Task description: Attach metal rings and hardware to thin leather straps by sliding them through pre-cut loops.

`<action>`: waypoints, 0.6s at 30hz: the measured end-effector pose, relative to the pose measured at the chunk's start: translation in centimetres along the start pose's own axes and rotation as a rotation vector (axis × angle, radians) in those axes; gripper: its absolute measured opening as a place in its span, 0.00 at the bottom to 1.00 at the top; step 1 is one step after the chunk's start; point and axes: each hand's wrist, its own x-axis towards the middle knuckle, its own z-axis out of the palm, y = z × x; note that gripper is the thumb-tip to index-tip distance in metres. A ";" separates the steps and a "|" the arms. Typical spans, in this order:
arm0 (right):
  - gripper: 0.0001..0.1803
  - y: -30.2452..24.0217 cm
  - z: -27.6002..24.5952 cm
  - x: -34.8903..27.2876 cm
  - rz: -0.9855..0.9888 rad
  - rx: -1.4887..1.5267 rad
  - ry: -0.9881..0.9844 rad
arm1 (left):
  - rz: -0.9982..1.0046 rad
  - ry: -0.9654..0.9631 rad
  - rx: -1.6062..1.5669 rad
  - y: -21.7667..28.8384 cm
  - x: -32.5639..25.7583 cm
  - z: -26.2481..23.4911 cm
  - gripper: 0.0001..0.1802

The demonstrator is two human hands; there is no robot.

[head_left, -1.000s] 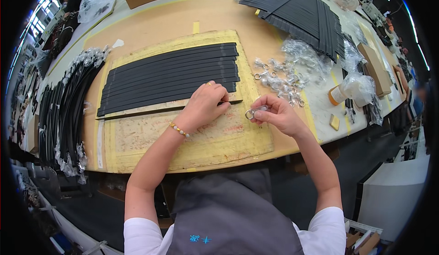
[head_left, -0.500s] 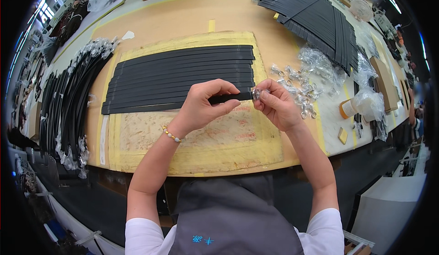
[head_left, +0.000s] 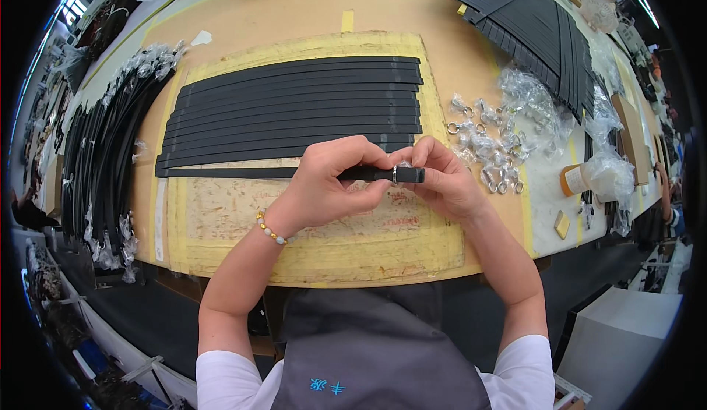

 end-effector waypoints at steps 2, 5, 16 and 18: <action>0.10 0.0 -0.4 -0.6 0.078 0.013 -0.012 | 0.040 0.030 0.029 0.1 -0.2 0.0 0.13; 0.10 0.3 -0.7 -0.6 0.061 0.024 -0.086 | 0.112 0.045 0.073 0.5 -0.4 0.1 0.12; 0.11 -0.9 1.3 -0.7 0.284 -0.203 0.040 | 0.173 0.008 0.267 0.1 -1.4 1.3 0.14; 0.11 -1.0 2.0 -1.0 0.300 -0.284 0.072 | 0.192 -0.021 0.288 -0.1 -1.3 1.5 0.14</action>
